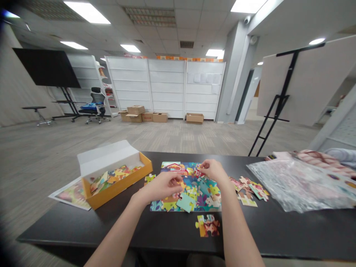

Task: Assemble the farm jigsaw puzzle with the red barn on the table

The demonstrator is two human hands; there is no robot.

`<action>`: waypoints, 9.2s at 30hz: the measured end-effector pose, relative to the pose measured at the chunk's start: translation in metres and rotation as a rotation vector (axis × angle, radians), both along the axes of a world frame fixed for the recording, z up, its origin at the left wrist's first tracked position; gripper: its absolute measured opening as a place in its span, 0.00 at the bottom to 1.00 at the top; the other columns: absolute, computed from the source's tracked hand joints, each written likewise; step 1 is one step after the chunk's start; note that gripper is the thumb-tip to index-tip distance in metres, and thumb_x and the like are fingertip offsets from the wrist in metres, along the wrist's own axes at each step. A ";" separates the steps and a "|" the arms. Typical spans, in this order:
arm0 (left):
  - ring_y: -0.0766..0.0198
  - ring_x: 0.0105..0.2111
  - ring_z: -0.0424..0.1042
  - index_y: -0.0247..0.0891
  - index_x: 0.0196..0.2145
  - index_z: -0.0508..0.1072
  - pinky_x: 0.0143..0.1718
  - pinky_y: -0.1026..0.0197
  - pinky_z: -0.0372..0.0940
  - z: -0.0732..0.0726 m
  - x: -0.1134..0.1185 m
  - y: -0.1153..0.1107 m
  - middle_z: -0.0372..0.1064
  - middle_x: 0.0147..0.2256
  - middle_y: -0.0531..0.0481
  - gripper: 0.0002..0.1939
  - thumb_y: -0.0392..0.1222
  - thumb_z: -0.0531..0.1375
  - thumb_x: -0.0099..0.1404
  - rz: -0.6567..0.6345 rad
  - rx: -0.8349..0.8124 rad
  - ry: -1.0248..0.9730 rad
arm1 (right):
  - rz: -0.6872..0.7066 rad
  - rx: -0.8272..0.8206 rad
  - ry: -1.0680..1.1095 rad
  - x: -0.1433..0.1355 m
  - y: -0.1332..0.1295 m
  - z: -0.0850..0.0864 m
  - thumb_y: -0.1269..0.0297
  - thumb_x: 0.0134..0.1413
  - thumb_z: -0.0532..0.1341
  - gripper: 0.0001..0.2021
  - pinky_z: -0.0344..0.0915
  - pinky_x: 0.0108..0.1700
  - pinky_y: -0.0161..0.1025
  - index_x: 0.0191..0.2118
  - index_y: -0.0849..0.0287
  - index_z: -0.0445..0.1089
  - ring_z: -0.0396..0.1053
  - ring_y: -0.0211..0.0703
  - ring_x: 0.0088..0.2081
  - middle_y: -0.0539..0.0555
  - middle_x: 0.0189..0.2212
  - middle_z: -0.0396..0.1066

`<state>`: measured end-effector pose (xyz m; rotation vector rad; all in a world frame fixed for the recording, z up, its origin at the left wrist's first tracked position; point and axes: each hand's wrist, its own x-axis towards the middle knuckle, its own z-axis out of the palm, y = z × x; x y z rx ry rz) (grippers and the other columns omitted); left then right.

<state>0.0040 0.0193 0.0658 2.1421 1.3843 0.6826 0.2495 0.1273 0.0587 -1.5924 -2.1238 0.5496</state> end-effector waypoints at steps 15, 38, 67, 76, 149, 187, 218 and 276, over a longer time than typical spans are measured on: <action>0.58 0.34 0.80 0.35 0.44 0.76 0.38 0.59 0.73 -0.007 -0.006 0.003 0.79 0.34 0.46 0.15 0.41 0.64 0.59 0.081 -0.121 -0.304 | 0.152 -0.162 0.520 -0.013 -0.005 0.003 0.51 0.46 0.69 0.17 0.64 0.29 0.34 0.34 0.61 0.73 0.72 0.40 0.27 0.54 0.27 0.77; 0.61 0.34 0.77 0.36 0.48 0.72 0.35 0.60 0.72 -0.027 -0.036 0.018 0.76 0.38 0.47 0.21 0.39 0.67 0.57 0.287 0.066 -0.561 | 0.314 -0.170 0.866 -0.090 -0.021 -0.025 0.48 0.40 0.73 0.20 0.71 0.32 0.37 0.31 0.60 0.72 0.73 0.40 0.27 0.51 0.25 0.76; 0.53 0.55 0.68 0.39 0.56 0.68 0.57 0.53 0.62 -0.044 -0.058 0.027 0.69 0.56 0.41 0.19 0.34 0.54 0.69 0.330 0.149 0.375 | 0.243 0.199 -0.270 -0.075 -0.027 -0.023 0.65 0.64 0.57 0.10 0.62 0.40 0.37 0.42 0.56 0.77 0.72 0.46 0.43 0.57 0.42 0.75; 0.51 0.57 0.66 0.43 0.57 0.69 0.56 0.48 0.62 -0.046 -0.053 0.028 0.66 0.59 0.42 0.21 0.33 0.50 0.70 0.315 0.138 0.432 | 0.255 0.192 -0.259 -0.075 -0.027 -0.025 0.63 0.65 0.57 0.11 0.62 0.41 0.37 0.42 0.57 0.77 0.72 0.45 0.43 0.57 0.42 0.74; 0.55 0.53 0.72 0.35 0.56 0.70 0.55 0.57 0.63 0.014 -0.066 -0.005 0.73 0.53 0.39 0.20 0.34 0.50 0.70 0.358 0.074 0.441 | 0.268 0.199 -0.245 -0.075 -0.025 -0.027 0.61 0.65 0.57 0.10 0.60 0.39 0.36 0.42 0.57 0.75 0.72 0.45 0.42 0.56 0.42 0.72; 0.64 0.30 0.78 0.37 0.40 0.72 0.31 0.65 0.70 -0.009 -0.057 0.013 0.78 0.33 0.50 0.07 0.36 0.60 0.62 0.309 -0.155 -0.157 | 0.180 0.246 -0.137 -0.077 -0.023 -0.024 0.63 0.65 0.55 0.12 0.60 0.40 0.36 0.39 0.57 0.77 0.72 0.43 0.38 0.54 0.37 0.78; 0.50 0.42 0.77 0.39 0.36 0.77 0.43 0.56 0.68 -0.017 -0.013 0.023 0.78 0.39 0.42 0.09 0.45 0.64 0.60 0.413 -0.014 0.306 | 0.317 0.243 -0.157 -0.076 -0.031 -0.018 0.71 0.59 0.56 0.12 0.59 0.39 0.35 0.43 0.57 0.76 0.69 0.42 0.37 0.54 0.35 0.73; 0.42 0.57 0.66 0.49 0.52 0.75 0.52 0.39 0.66 -0.016 -0.008 0.019 0.67 0.56 0.41 0.19 0.52 0.57 0.66 0.214 0.066 0.558 | 0.509 0.189 -0.099 -0.063 -0.024 -0.018 0.60 0.51 0.68 0.07 0.60 0.38 0.35 0.36 0.55 0.80 0.71 0.43 0.37 0.52 0.33 0.77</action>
